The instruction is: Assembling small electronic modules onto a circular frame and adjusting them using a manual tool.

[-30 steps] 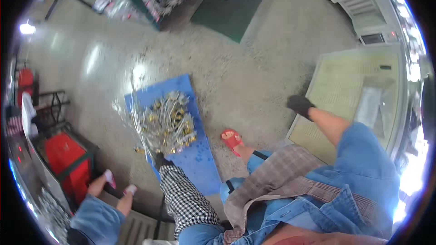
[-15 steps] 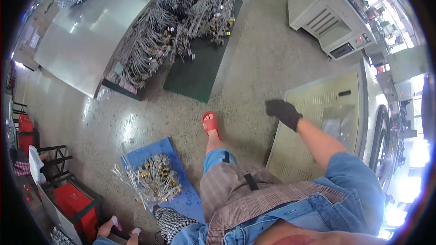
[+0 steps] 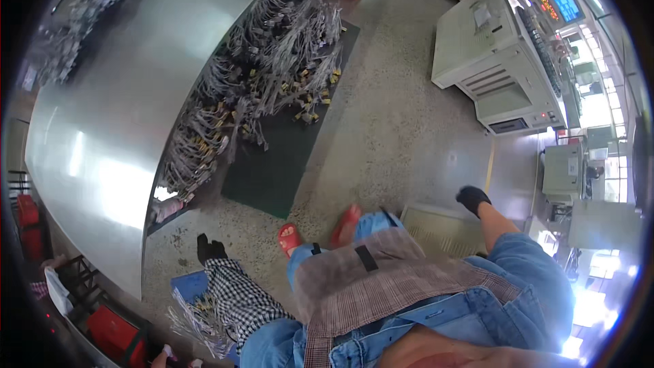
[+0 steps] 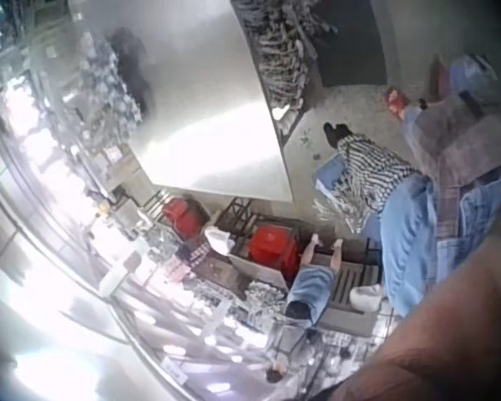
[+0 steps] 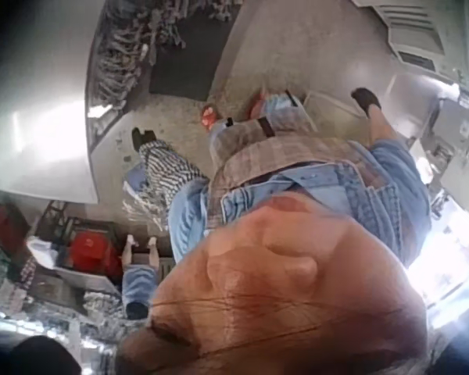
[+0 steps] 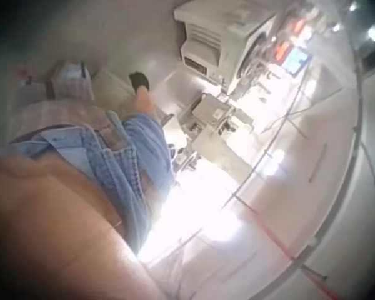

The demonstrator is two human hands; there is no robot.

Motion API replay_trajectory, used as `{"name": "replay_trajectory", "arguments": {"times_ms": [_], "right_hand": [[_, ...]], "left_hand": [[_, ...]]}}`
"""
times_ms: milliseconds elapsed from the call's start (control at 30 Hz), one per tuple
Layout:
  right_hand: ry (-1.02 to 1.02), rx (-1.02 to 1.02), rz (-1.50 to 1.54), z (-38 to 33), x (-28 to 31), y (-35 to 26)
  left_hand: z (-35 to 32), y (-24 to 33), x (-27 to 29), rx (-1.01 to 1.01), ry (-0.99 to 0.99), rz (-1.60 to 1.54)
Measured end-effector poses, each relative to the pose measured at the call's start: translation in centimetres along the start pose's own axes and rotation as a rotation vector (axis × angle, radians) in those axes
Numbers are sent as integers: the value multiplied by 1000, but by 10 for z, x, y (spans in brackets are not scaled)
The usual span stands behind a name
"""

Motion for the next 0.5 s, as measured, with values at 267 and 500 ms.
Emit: {"name": "replay_trajectory", "arguments": {"times_ms": [267,500], "right_hand": [[204,33,-120,259,275,54],[323,507,39,449,531,-188]], "left_hand": [[-143,-119,-136,-72,-16,637],[-214,-247,-233,103,270,658]]}}
Point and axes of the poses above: each hand's wrist, its own z-axis towards the middle knuckle, its own x-axis out of the back of the hand, y = z × x, the point moved 2 cm from there along z, towards the middle knuckle, and after that the axes turned 6 degrees about -x, right-handed, at the moved point
